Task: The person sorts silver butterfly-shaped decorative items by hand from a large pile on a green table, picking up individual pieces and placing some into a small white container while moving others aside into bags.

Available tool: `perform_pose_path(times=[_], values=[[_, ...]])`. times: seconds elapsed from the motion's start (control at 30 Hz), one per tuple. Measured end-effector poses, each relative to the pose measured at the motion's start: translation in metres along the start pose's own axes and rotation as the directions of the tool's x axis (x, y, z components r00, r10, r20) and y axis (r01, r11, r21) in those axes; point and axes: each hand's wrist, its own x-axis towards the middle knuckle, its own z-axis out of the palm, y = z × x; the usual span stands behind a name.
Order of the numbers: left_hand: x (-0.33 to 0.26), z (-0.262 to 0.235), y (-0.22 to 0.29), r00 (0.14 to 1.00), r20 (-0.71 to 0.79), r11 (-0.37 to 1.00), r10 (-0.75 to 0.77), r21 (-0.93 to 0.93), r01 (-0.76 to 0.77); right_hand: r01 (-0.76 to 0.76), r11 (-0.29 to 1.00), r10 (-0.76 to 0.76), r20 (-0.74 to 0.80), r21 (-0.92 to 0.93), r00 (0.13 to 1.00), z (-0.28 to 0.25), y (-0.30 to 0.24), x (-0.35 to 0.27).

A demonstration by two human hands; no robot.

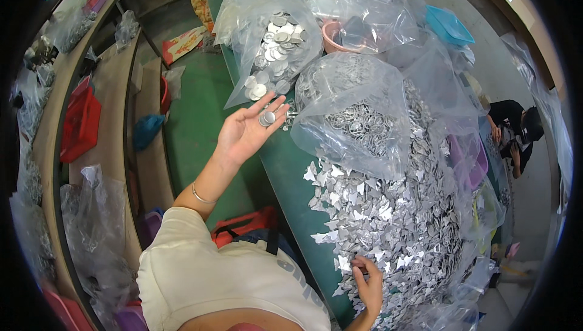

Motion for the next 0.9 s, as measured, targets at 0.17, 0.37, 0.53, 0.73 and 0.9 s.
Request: perform_pose_path(times=[0.17,0.37,0.53,0.73,0.9], values=[[0.01,-0.021,0.008,0.99,-0.134,0.908,0.039,0.418,0.021,0.047,0.998,-0.041,-0.118,0.044,0.992,0.021,0.01,0.002],[0.054,0.003,0.022,0.979,-0.169,0.82,0.115,0.573,0.003,0.133,0.968,-0.222,-0.473,-0.214,0.852,0.051,0.003,0.009],[0.135,0.071,0.093,0.81,0.061,0.672,0.583,0.525,-0.523,0.083,0.879,-0.338,-0.491,-0.469,0.803,0.077,0.009,-0.004],[0.247,0.113,0.173,0.794,-0.135,0.667,0.592,0.636,-0.389,-0.032,0.764,-0.467,-0.586,-0.645,0.663,0.105,0.017,-0.018],[0.304,0.143,0.191,0.861,-0.102,0.75,0.498,0.549,-0.369,-0.123,0.687,-0.498,-0.587,-0.716,0.638,0.107,0.007,-0.014]])
